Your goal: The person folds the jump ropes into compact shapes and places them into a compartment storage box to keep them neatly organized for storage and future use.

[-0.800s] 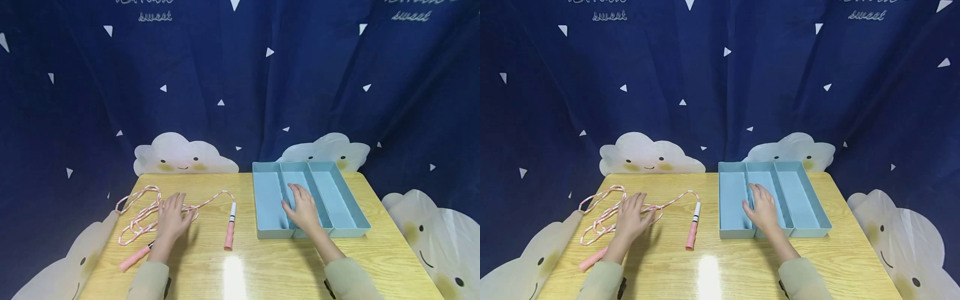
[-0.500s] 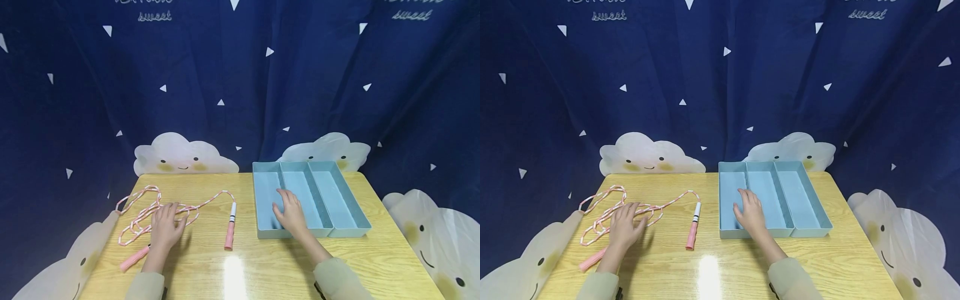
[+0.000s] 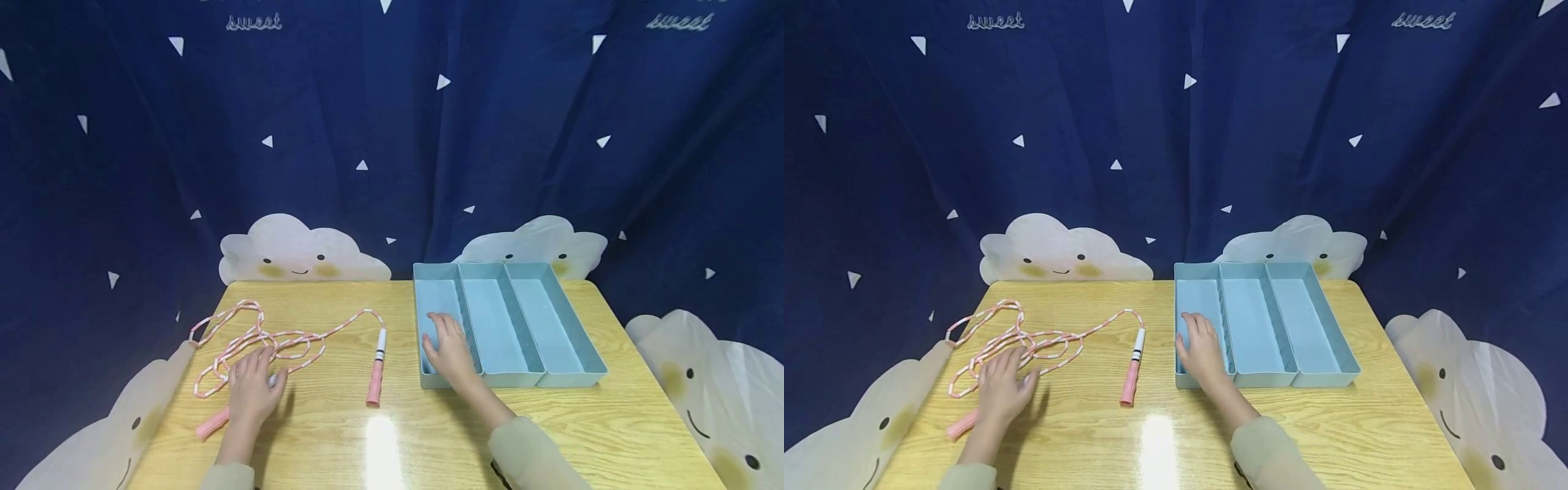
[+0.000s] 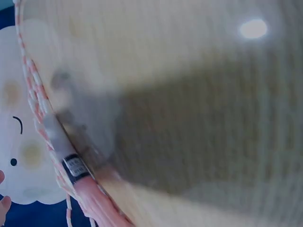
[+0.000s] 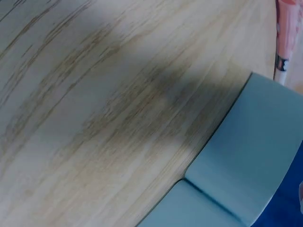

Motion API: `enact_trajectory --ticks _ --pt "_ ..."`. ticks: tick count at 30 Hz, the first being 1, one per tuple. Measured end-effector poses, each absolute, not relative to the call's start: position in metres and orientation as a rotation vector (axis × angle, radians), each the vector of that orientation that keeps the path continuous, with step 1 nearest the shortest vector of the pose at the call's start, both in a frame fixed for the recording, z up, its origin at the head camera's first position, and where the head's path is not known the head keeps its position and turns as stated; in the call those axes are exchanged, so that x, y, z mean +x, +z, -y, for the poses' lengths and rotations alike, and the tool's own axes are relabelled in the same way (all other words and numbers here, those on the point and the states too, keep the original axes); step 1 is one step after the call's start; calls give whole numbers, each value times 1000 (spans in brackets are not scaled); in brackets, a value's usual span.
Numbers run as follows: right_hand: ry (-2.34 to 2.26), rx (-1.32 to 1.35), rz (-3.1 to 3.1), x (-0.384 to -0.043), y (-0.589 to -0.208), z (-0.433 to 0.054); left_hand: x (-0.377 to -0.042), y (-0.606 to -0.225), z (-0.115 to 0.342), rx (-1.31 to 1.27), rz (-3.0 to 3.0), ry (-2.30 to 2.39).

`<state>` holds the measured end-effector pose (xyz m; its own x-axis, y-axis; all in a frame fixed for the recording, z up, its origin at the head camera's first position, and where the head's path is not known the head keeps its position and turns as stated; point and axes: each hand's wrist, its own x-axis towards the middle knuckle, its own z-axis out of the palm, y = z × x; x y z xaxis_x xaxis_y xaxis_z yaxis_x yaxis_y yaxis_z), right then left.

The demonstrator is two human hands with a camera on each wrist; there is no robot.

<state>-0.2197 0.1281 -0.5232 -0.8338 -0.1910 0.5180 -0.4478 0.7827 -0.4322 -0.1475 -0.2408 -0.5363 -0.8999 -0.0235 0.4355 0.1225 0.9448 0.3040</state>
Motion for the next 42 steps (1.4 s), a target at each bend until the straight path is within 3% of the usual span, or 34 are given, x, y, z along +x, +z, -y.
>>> enact_trajectory --ticks 22,42 --pt "775 570 2631 -221 -522 -70 -115 -555 274 26 2647 -454" --pt "813 492 2799 -220 -536 -26 -109 -565 288 8 2690 -441"
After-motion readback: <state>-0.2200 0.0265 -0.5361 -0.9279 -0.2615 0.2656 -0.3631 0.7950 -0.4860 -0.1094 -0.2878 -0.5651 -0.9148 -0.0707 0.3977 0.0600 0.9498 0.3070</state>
